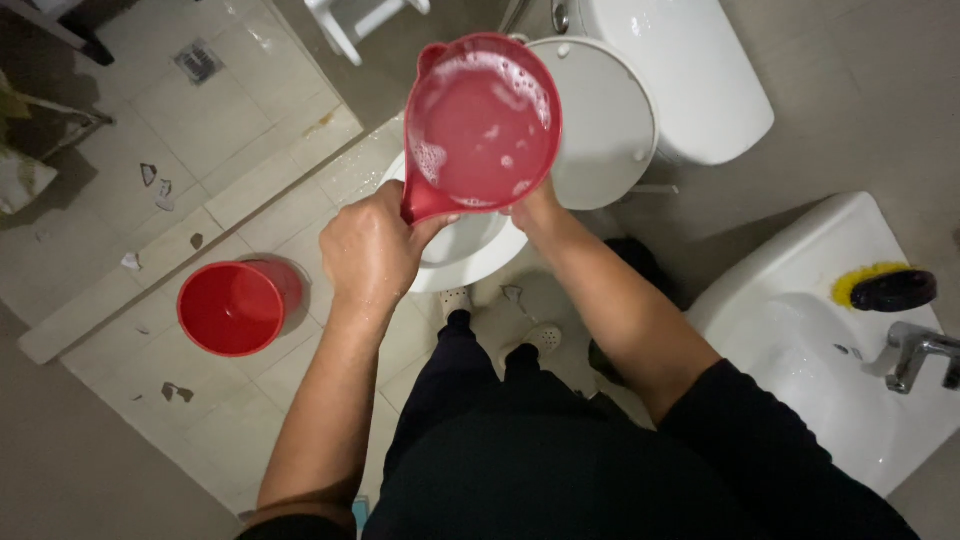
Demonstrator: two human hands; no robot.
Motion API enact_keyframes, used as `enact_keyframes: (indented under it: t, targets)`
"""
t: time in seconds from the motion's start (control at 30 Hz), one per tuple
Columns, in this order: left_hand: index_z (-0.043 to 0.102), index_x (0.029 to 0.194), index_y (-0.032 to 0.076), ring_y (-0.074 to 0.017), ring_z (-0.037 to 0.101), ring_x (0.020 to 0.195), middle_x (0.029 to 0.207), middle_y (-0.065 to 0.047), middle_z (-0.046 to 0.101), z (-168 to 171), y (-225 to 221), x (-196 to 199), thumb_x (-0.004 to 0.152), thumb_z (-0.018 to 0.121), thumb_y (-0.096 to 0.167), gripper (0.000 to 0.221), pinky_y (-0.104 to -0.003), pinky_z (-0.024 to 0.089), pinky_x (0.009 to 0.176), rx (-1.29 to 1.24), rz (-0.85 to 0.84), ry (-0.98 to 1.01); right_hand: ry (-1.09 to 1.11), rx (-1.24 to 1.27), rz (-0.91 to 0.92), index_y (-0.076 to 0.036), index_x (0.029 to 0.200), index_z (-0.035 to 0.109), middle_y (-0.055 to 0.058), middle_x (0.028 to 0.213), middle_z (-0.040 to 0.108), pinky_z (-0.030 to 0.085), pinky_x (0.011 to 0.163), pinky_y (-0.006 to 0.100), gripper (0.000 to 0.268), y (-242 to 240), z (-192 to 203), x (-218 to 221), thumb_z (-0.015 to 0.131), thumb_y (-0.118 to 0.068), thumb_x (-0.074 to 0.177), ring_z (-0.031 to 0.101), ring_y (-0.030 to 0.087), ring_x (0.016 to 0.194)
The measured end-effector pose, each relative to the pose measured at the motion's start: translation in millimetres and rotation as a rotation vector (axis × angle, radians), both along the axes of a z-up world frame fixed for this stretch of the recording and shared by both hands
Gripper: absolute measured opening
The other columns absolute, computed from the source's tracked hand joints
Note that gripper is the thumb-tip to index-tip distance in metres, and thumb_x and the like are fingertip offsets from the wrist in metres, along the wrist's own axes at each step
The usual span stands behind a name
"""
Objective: The person is scrubbing the toilet tank cover with soap and then washing a water scoop and their hands in the sink.
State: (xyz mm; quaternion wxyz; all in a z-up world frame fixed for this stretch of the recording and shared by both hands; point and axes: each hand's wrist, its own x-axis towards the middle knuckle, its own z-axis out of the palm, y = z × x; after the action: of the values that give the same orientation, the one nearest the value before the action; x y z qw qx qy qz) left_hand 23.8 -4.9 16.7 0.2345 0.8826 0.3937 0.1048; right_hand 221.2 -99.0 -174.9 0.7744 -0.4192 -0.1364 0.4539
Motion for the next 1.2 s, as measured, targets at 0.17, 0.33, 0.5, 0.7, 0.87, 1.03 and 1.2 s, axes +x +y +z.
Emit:
enact_keyframes:
  t: [0.17, 0.33, 0.5, 0.7, 0.87, 1.03, 1.2]
  targets:
    - [0.074, 0.088, 0.006, -0.0335, 0.067, 0.057, 0.063, -0.012, 0.069, -3, 4, 7, 0.071, 0.085, 0.061, 0.06, -0.045, 0.05, 0.051, -0.055, 0.042, 0.023, 0.0, -0.26, 0.028, -0.01, 0.123, 0.06, 0.004, 0.086, 0.07, 0.031, 0.033, 0.023, 0.032, -10, 12, 9, 0.055, -0.033, 0.1, 0.054, 0.006, 0.048]
    - [0.073, 0.087, 0.005, -0.0342, 0.068, 0.06, 0.066, -0.012, 0.07, -7, 10, 13, 0.071, 0.085, 0.063, 0.061, -0.045, 0.05, 0.053, -0.074, 0.041, 0.054, -0.092, -0.451, -0.033, -0.002, 0.118, 0.063, 0.004, 0.083, 0.067, 0.033, 0.037, 0.027, 0.029, -9, 12, 24, 0.062, -0.025, 0.1, 0.053, 0.008, 0.051]
    - [0.074, 0.091, 0.007, -0.0336, 0.068, 0.059, 0.066, -0.012, 0.07, -7, 16, 21, 0.071, 0.084, 0.062, 0.059, -0.045, 0.05, 0.054, -0.144, 0.064, 0.061, -0.19, -0.713, -0.014, -0.01, 0.117, 0.066, 0.001, 0.077, 0.068, 0.032, 0.036, 0.027, 0.025, 2, 55, 37, 0.066, -0.02, 0.094, 0.051, 0.007, 0.049]
    - [0.073, 0.088, 0.005, -0.0329, 0.067, 0.059, 0.068, -0.011, 0.07, -10, 22, 26, 0.073, 0.085, 0.06, 0.058, -0.044, 0.049, 0.052, -0.069, 0.025, 0.002, 0.025, -0.687, -0.09, -0.015, 0.104, 0.065, -0.004, 0.067, 0.054, 0.025, 0.038, 0.024, 0.025, -5, 59, 57, 0.051, -0.035, 0.101, 0.041, 0.005, 0.047]
    - [0.072, 0.089, 0.005, -0.0262, 0.068, 0.055, 0.066, -0.009, 0.07, -11, 27, 32, 0.074, 0.084, 0.058, 0.057, -0.041, 0.049, 0.052, -0.151, 0.027, 0.056, 0.11, -0.819, -0.128, -0.019, 0.099, 0.06, -0.004, 0.066, 0.05, 0.024, 0.042, 0.022, 0.024, -3, 59, 67, 0.049, -0.039, 0.104, 0.039, 0.006, 0.05]
    - [0.073, 0.091, 0.005, -0.027, 0.066, 0.055, 0.066, -0.01, 0.069, -14, 32, 31, 0.075, 0.085, 0.056, 0.056, -0.04, 0.049, 0.052, -0.072, -0.004, -0.042, 0.079, -0.774, -0.136, -0.017, 0.094, 0.06, -0.002, 0.068, 0.052, 0.025, 0.04, 0.024, 0.031, -1, 63, 72, 0.046, -0.043, 0.103, 0.04, 0.008, 0.05]
    - [0.073, 0.093, 0.005, -0.0274, 0.066, 0.054, 0.064, -0.009, 0.068, -13, 39, 34, 0.074, 0.086, 0.055, 0.055, -0.041, 0.048, 0.052, -0.122, 0.015, -0.024, 0.06, -0.912, -0.171, -0.017, 0.088, 0.058, -0.001, 0.066, 0.049, 0.03, 0.04, 0.024, 0.032, 3, 74, 79, 0.049, -0.045, 0.102, 0.041, 0.009, 0.05]
